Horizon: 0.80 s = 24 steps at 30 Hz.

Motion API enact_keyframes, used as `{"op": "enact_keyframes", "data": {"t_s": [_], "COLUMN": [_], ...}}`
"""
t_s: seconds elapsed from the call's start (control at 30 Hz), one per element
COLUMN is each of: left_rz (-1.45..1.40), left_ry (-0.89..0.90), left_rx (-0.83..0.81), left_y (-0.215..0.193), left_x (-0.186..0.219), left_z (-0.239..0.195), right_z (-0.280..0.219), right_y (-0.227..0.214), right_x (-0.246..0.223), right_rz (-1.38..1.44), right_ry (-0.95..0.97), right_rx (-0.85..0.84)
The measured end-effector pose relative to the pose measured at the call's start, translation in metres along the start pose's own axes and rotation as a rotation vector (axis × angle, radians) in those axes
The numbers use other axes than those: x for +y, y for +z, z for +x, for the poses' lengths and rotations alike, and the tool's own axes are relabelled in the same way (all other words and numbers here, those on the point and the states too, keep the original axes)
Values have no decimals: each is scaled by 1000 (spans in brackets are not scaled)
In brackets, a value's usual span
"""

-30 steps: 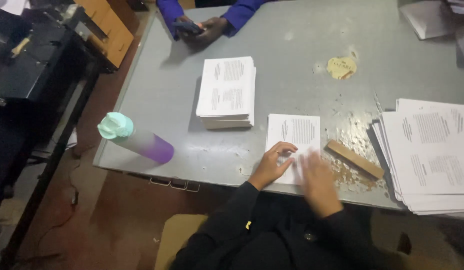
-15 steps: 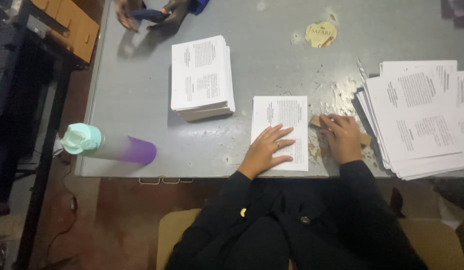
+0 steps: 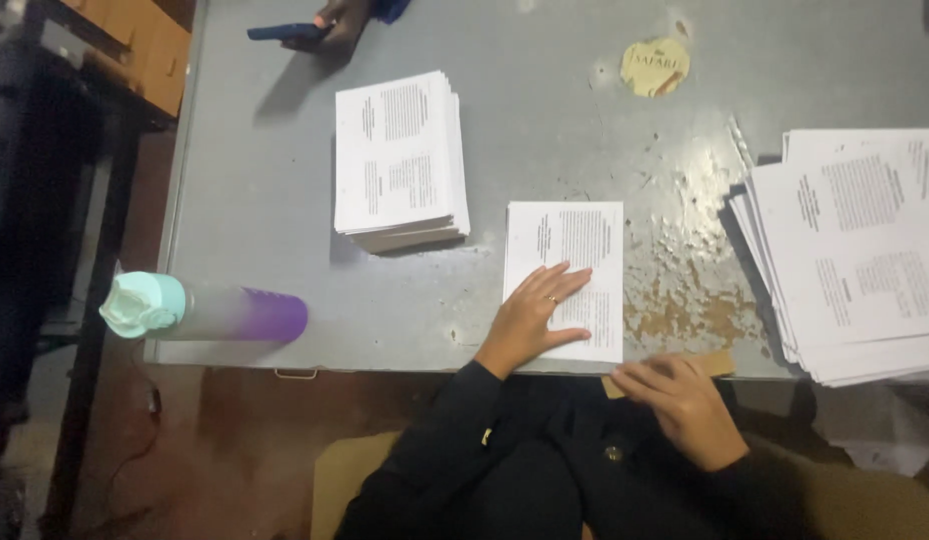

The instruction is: Folding printed sheets of paper and creasing them with a wooden block

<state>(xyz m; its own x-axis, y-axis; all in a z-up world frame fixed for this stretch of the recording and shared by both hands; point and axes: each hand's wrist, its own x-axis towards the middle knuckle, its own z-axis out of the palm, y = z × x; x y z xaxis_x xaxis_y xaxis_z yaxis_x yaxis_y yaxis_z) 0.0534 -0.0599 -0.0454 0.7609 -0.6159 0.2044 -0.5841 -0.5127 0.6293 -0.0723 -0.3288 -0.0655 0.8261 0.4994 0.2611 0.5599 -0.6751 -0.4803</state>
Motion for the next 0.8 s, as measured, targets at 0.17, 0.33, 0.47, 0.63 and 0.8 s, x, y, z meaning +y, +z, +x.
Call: {"op": "enact_keyframes", "data": {"t_s": [0.17,0.33,0.47,0.63,0.8], "left_rz": [-33,-242,-856,-912,-405], "left_ry": [32,-260,-387,-473,-380], "left_rx": [18,108,650,953,1012], "left_y": [8,-8,-8,-29,-87], "left_x": [-9,16,11,-21,-2], "left_z": [-4,-9,-26,-45,-43], "right_z": [13,81,64,39,-4], "right_y": [0,1,62,65,17], "right_x": [36,-18,-42,-43,-14], "right_rz": [-191,-301,-328,-179,-27], "right_ry": [214,366,-39,-10,-64], "right_rx": [328,340,88,121,369]}}
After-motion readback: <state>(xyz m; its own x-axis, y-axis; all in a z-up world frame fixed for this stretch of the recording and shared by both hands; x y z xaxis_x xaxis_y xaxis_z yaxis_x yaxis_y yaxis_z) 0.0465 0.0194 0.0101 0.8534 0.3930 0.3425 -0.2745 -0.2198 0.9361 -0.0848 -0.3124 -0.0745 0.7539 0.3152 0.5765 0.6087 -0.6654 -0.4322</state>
